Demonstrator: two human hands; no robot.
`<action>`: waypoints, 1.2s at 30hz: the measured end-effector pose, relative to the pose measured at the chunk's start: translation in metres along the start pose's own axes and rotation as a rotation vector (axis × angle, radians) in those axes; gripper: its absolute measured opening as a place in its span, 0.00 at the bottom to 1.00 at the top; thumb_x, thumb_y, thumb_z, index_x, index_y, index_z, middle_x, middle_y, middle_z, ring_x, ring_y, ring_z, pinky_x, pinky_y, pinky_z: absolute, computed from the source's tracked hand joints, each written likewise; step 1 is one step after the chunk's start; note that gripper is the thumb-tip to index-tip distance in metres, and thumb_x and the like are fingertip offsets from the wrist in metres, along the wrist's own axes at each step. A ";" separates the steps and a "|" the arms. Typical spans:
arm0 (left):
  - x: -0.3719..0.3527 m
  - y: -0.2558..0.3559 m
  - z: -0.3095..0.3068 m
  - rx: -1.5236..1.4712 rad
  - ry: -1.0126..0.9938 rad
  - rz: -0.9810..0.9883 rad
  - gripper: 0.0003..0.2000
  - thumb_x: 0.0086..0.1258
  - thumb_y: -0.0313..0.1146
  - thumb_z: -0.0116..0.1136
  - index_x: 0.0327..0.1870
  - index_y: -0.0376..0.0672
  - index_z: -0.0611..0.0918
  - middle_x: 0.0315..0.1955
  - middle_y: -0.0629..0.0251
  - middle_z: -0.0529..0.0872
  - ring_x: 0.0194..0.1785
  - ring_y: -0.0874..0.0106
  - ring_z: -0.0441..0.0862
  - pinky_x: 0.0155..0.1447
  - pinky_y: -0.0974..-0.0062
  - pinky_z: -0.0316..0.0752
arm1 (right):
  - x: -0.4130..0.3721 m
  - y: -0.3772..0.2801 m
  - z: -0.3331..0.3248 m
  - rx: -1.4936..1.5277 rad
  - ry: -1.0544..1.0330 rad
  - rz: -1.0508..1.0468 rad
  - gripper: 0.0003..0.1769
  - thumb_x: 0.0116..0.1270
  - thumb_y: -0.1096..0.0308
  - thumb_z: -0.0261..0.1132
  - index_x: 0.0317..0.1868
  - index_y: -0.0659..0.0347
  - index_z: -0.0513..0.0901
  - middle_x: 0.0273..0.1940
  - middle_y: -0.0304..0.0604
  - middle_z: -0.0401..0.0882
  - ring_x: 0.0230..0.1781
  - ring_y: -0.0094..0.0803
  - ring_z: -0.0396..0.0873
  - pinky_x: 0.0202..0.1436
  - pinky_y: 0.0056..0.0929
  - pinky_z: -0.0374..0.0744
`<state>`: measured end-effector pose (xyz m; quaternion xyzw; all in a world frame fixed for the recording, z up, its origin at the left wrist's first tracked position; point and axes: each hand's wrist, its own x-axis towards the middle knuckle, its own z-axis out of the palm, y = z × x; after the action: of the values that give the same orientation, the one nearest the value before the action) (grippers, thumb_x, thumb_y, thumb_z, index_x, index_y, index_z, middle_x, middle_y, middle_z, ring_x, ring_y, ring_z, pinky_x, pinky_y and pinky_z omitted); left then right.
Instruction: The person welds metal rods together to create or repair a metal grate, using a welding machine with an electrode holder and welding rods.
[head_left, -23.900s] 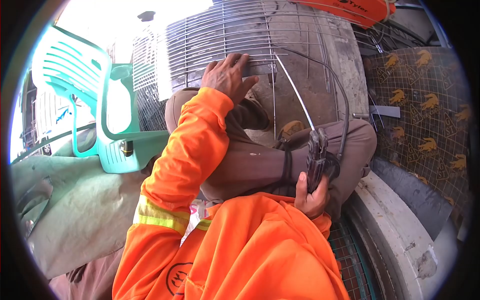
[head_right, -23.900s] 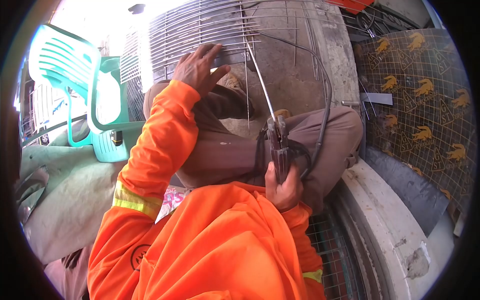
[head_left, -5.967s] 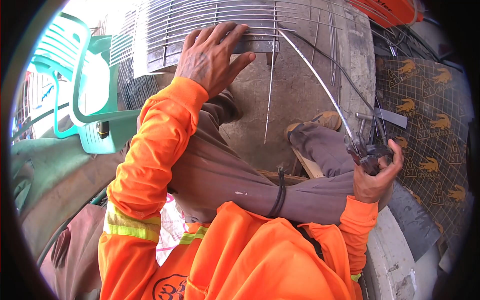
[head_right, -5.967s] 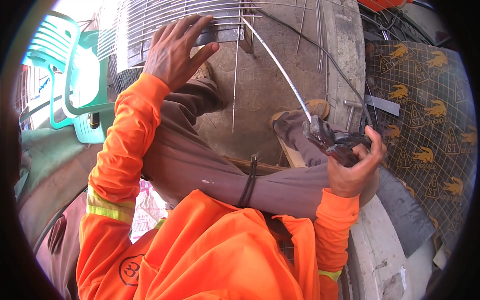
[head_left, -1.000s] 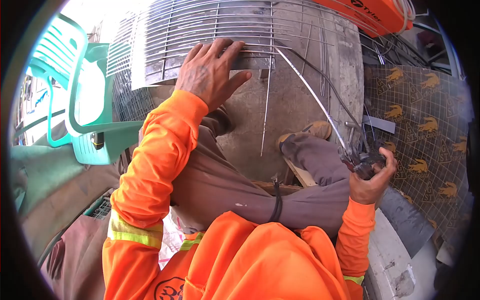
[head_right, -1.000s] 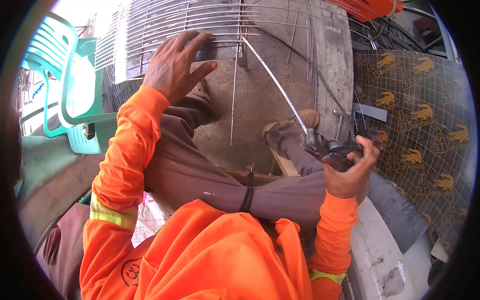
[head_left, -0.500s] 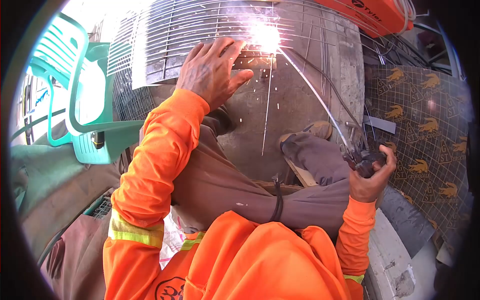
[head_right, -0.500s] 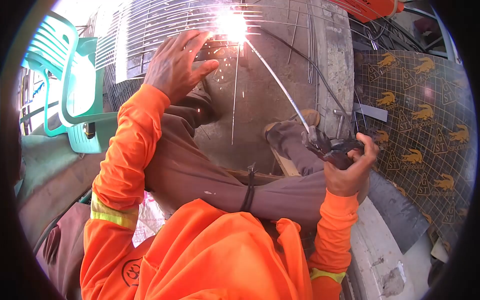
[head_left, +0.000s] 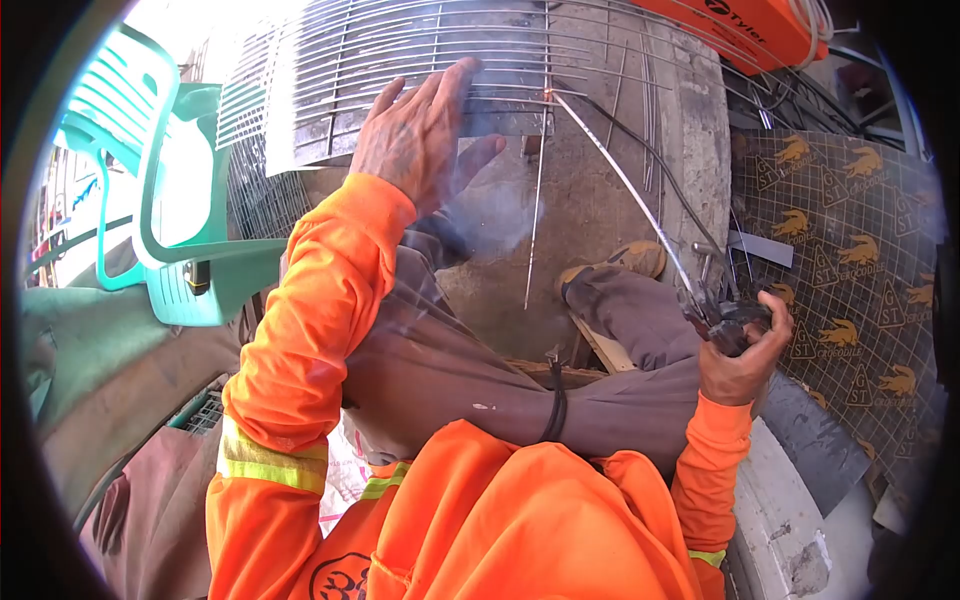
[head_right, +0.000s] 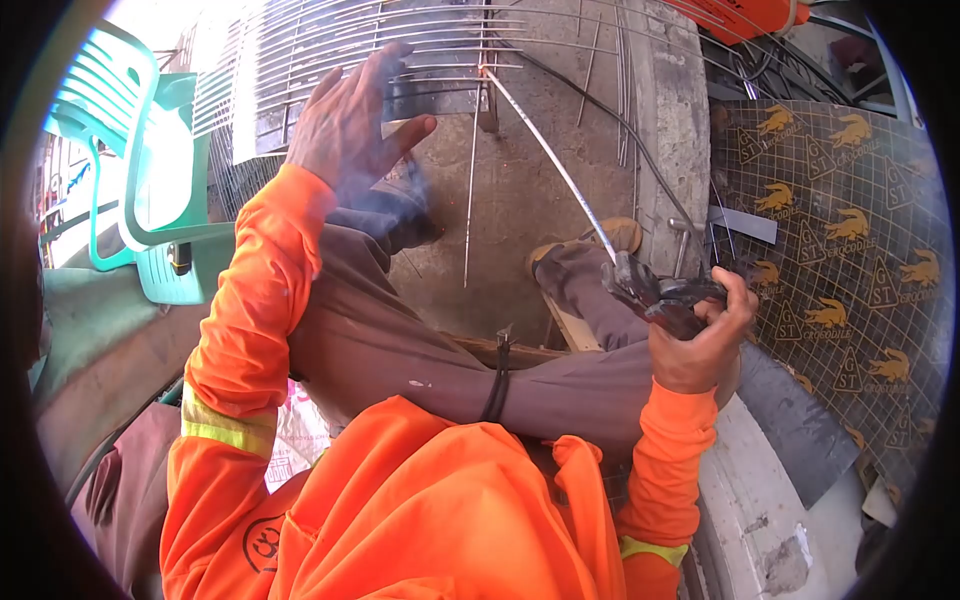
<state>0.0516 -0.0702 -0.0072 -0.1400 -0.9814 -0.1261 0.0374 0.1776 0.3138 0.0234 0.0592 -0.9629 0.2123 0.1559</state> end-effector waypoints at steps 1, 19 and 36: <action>0.000 0.000 0.000 -0.004 -0.008 0.007 0.38 0.71 0.57 0.63 0.74 0.43 0.65 0.59 0.52 0.85 0.65 0.56 0.80 0.77 0.55 0.65 | 0.000 0.000 0.000 0.015 -0.002 0.012 0.48 0.42 0.76 0.80 0.66 0.59 0.69 0.57 0.44 0.72 0.46 0.36 0.77 0.38 0.27 0.78; -0.002 0.000 0.001 0.020 -0.024 0.009 0.39 0.72 0.60 0.59 0.75 0.43 0.65 0.59 0.52 0.84 0.65 0.55 0.80 0.78 0.52 0.63 | -0.002 0.002 0.002 0.033 0.015 0.029 0.46 0.45 0.74 0.79 0.66 0.60 0.68 0.58 0.46 0.72 0.50 0.36 0.76 0.40 0.28 0.78; -0.001 0.005 -0.006 -0.023 -0.053 -0.027 0.35 0.71 0.55 0.63 0.73 0.47 0.67 0.62 0.57 0.83 0.67 0.57 0.80 0.79 0.51 0.62 | 0.001 -0.002 0.003 0.035 -0.015 0.016 0.45 0.44 0.77 0.78 0.65 0.60 0.69 0.55 0.47 0.72 0.44 0.37 0.78 0.38 0.28 0.79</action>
<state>0.0539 -0.0672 -0.0001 -0.1304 -0.9823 -0.1342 0.0079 0.1762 0.3110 0.0219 0.0556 -0.9606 0.2298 0.1459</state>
